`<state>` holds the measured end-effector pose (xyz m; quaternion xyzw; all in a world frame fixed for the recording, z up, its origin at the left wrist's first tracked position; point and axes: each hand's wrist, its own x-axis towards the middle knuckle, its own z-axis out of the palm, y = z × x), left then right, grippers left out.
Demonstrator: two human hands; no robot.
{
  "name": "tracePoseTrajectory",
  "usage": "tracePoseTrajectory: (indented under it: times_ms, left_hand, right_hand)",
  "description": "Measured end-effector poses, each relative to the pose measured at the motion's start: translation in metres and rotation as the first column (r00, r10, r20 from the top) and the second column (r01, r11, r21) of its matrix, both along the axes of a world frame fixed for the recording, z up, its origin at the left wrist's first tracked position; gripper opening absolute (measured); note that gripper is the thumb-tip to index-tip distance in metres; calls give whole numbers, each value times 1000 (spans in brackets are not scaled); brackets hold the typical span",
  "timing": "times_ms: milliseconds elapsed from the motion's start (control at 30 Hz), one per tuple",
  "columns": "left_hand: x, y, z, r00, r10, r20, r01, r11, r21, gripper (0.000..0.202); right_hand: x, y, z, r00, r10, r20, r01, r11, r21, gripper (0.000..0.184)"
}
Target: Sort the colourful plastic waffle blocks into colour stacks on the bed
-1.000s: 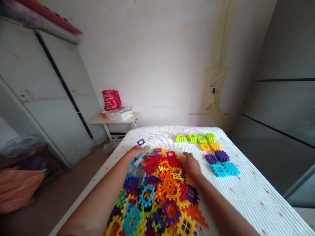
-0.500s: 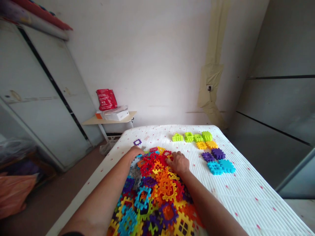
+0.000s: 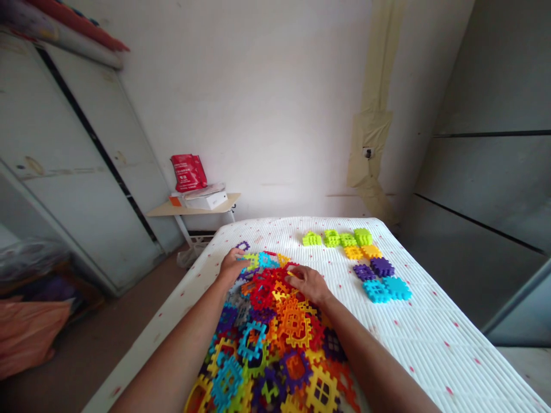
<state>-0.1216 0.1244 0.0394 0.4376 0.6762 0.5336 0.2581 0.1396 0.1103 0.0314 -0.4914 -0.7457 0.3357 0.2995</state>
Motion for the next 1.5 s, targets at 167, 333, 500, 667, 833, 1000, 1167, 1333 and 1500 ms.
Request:
tracePoseTrajectory:
  times_ms: [167, 333, 500, 667, 833, 1000, 1167, 1333, 1500]
  left_hand:
    - [1, -26, 16, 994, 36, 100, -49, 990, 135, 35]
    - [1, -51, 27, 978, -2, 210, -38, 982, 186, 40]
    - [11, -76, 28, 959, -65, 274, 6, 977, 212, 40]
    - [33, -109, 25, 958, -101, 267, 43, 975, 217, 39]
    - [58, -136, 25, 995, -77, 66, 63, 978, 197, 31]
    - [65, -143, 22, 955, -278, 102, 257, 950, 178, 34]
    - [58, -141, 11, 898, -396, 192, 349, 907, 236, 33]
    - [56, -138, 7, 891, -405, 205, 346, 898, 271, 39]
    - [58, -140, 12, 919, -325, 224, 263, 928, 266, 49]
  right_hand:
    - [-2, -19, 19, 988, 103, -113, -98, 994, 48, 42]
    - [-4, -49, 31, 970, 237, -50, -226, 959, 171, 36]
    - [-1, -79, 30, 943, 326, 59, -329, 897, 297, 42]
    - [8, -100, 34, 923, 382, 50, -373, 850, 372, 38]
    - [11, -104, 36, 966, 250, -62, -219, 924, 312, 28]
    - [7, -100, 30, 987, 120, -104, -89, 960, 264, 30]
    - [-1, -99, 24, 997, 80, -4, -75, 955, 287, 35]
    - [-8, -96, 18, 984, 126, 124, -163, 921, 355, 40]
    - [-14, -93, 20, 954, 128, 271, -233, 885, 403, 41]
